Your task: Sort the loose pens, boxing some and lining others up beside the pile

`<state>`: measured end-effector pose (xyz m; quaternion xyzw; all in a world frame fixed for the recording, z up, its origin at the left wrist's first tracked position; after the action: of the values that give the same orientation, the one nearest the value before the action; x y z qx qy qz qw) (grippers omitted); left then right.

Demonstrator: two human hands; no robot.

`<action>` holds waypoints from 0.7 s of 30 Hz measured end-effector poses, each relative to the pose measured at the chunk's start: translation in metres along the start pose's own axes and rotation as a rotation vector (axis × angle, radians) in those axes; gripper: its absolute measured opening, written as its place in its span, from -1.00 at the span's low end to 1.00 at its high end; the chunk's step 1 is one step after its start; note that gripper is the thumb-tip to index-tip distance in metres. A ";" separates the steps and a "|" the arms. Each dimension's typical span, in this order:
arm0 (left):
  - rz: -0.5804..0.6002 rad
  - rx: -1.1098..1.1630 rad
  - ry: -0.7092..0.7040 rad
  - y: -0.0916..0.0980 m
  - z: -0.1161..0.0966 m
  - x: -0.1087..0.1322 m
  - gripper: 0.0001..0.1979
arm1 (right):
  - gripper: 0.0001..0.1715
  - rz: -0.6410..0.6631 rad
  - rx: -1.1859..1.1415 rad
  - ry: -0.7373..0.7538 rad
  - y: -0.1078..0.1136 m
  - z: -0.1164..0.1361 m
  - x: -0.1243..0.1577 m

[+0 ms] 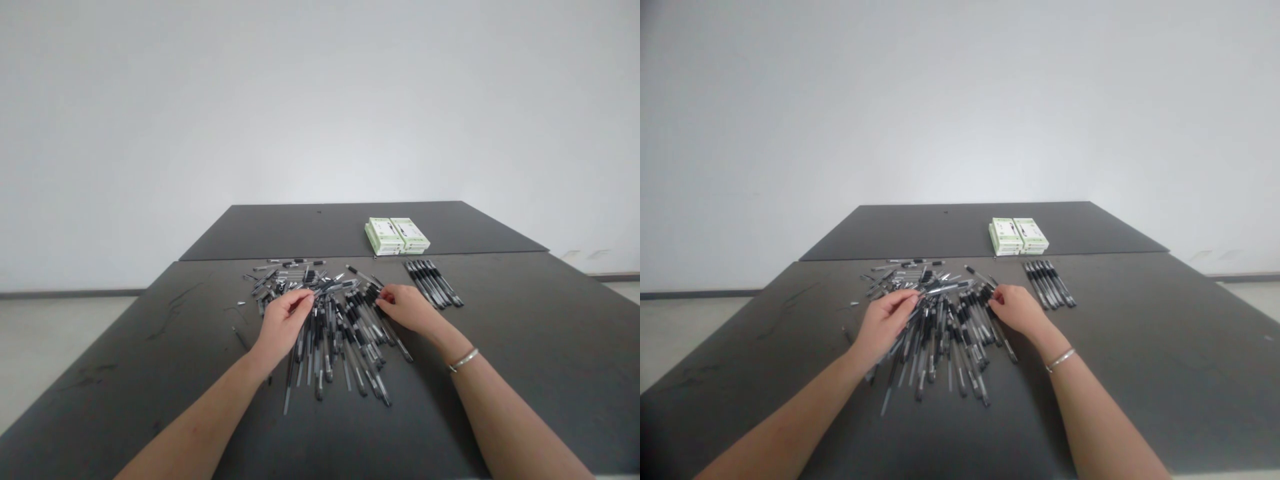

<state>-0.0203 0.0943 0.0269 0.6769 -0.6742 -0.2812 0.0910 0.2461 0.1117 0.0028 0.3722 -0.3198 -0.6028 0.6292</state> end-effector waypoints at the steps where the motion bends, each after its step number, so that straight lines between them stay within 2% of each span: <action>1: 0.018 0.001 -0.002 -0.001 0.000 0.000 -0.74 | -0.77 0.002 -0.010 0.007 0.000 0.001 0.000; 7: 0.017 0.002 -0.009 0.000 -0.002 0.000 -0.75 | -0.68 0.004 0.017 0.013 0.001 0.002 -0.002; 15: 0.020 -0.005 -0.003 -0.001 -0.001 0.001 -0.72 | -0.64 -0.182 0.009 0.046 0.011 -0.012 -0.012; 21: 0.015 0.007 0.002 0.000 -0.001 0.001 -0.72 | -0.58 -0.141 0.077 0.094 0.001 -0.013 -0.024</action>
<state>-0.0195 0.0927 0.0275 0.6726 -0.6800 -0.2774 0.0912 0.2558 0.1363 -0.0014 0.4456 -0.2860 -0.6146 0.5848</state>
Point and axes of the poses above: each hand's wrist, its own x-axis away from the middle knuckle, its own y-axis out of the back of the hand, z = x × y, the point moved 8 cm from there along -x, towards the middle knuckle, and after that the axes turned 13 degrees about -x, right-handed, at the moved point
